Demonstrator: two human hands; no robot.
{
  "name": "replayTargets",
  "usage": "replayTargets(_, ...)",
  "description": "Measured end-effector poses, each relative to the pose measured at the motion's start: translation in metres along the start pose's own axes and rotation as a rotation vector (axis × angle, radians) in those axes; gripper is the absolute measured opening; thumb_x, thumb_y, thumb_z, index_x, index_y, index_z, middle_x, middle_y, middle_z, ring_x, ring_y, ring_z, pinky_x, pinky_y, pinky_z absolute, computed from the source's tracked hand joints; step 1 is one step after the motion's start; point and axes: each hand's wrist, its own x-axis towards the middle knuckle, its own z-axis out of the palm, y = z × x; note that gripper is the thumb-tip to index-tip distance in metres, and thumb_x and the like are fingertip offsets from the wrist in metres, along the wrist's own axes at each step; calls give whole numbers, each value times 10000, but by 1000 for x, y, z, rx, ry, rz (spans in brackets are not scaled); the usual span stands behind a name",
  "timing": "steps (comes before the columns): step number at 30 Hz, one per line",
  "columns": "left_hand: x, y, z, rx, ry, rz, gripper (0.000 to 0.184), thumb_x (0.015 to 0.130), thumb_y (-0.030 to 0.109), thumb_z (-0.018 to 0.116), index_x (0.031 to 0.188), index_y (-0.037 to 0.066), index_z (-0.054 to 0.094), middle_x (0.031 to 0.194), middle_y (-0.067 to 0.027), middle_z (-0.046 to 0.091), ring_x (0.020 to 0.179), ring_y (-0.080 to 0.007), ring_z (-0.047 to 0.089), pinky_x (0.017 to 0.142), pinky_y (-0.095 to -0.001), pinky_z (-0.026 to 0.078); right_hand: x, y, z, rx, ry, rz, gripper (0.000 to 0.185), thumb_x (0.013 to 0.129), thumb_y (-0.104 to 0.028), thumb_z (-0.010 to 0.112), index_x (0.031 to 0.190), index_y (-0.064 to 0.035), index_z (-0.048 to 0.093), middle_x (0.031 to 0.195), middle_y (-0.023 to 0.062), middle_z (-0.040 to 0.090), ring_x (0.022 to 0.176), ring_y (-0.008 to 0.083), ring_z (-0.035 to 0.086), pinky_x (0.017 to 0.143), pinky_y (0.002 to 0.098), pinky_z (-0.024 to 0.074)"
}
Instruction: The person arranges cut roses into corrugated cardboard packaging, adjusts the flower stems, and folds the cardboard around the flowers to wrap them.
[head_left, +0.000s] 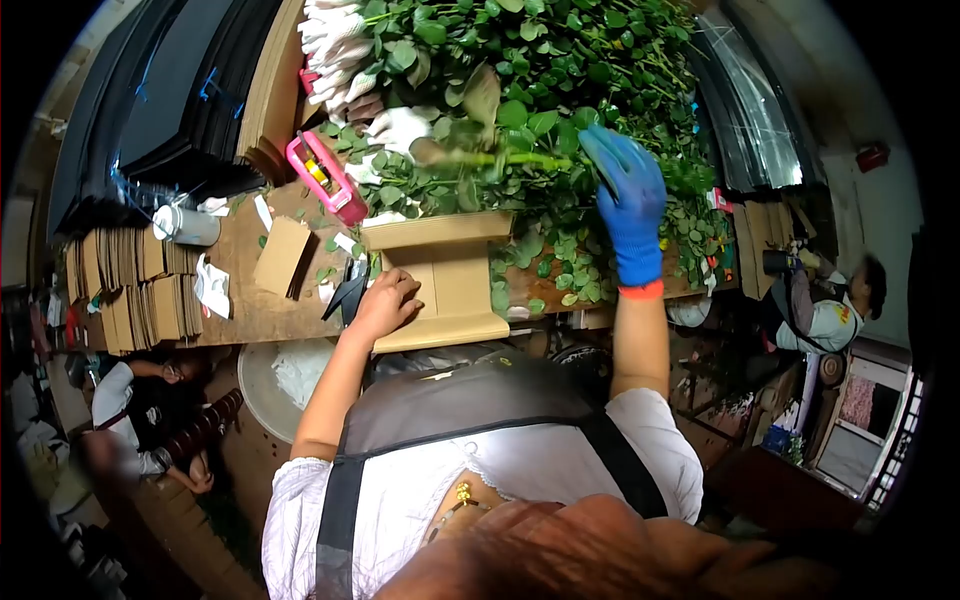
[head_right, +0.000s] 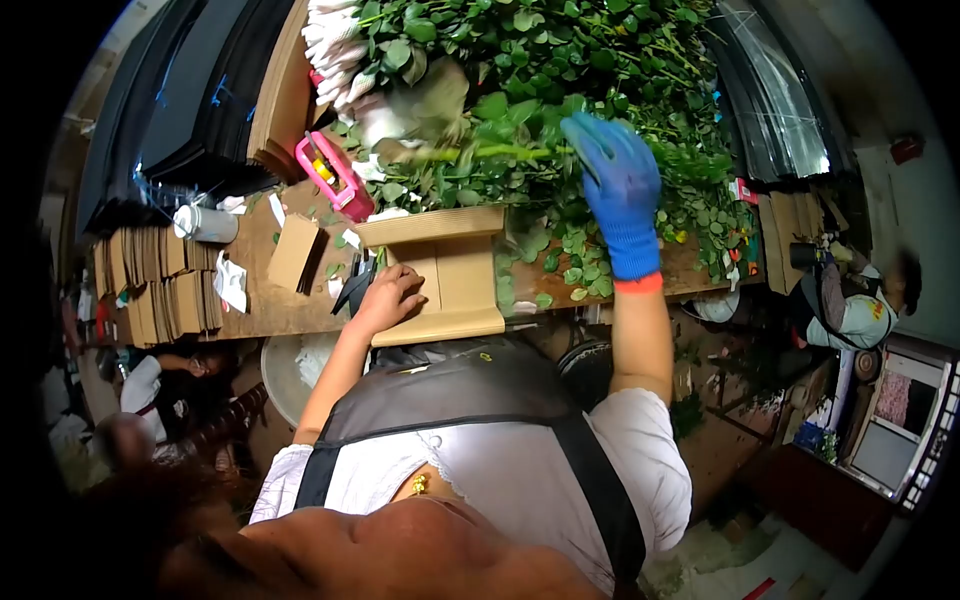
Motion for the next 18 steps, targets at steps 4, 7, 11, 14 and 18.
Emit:
replayTargets(4,-7,-26,22,149,159,113,510,869,381,704,1208,7,633,1302,-234,570,1217,-394,526,1042,-438,427,-14,-51,-36,118,-252,-185,418,816,-30,600,1195,-194,661,1151,24,690,765,222,632,662,330,529)
replayTargets(7,1,-21,-1,-608,-114,-110,796,765,208,799,1430,1,415,1317,-190,592,1193,-316,582,1039,-400,444,-54,-76,-20,89,-520,-216,333,835,-70,586,1134,-186,673,1158,38,676,790,232,647,654,346,525)
replayTargets(11,3,-17,-1,-864,-176,-81,827,727,91,858,1450,70,456,1248,-86,643,1039,-137,629,912,-286,505,-133,-82,49,-99,-1110,-18,212,843,-108,599,1017,-196,684,986,65,703,835,264,684,675,381,537)
replayTargets(14,3,-31,11,-701,-174,-181,388,787,84,817,1149,64,678,988,-13,703,813,-54,614,736,-237,500,-184,-78,89,-96,-1216,83,156,874,-165,599,991,-193,699,939,69,721,881,270,702,712,395,553)
replayTargets(18,-7,-26,21,-657,-105,-188,256,774,123,830,987,45,711,835,-34,690,736,-101,630,683,-265,512,-225,-59,101,186,-1083,103,185,867,-256,639,1023,-192,714,1013,66,723,974,270,690,819,405,546)
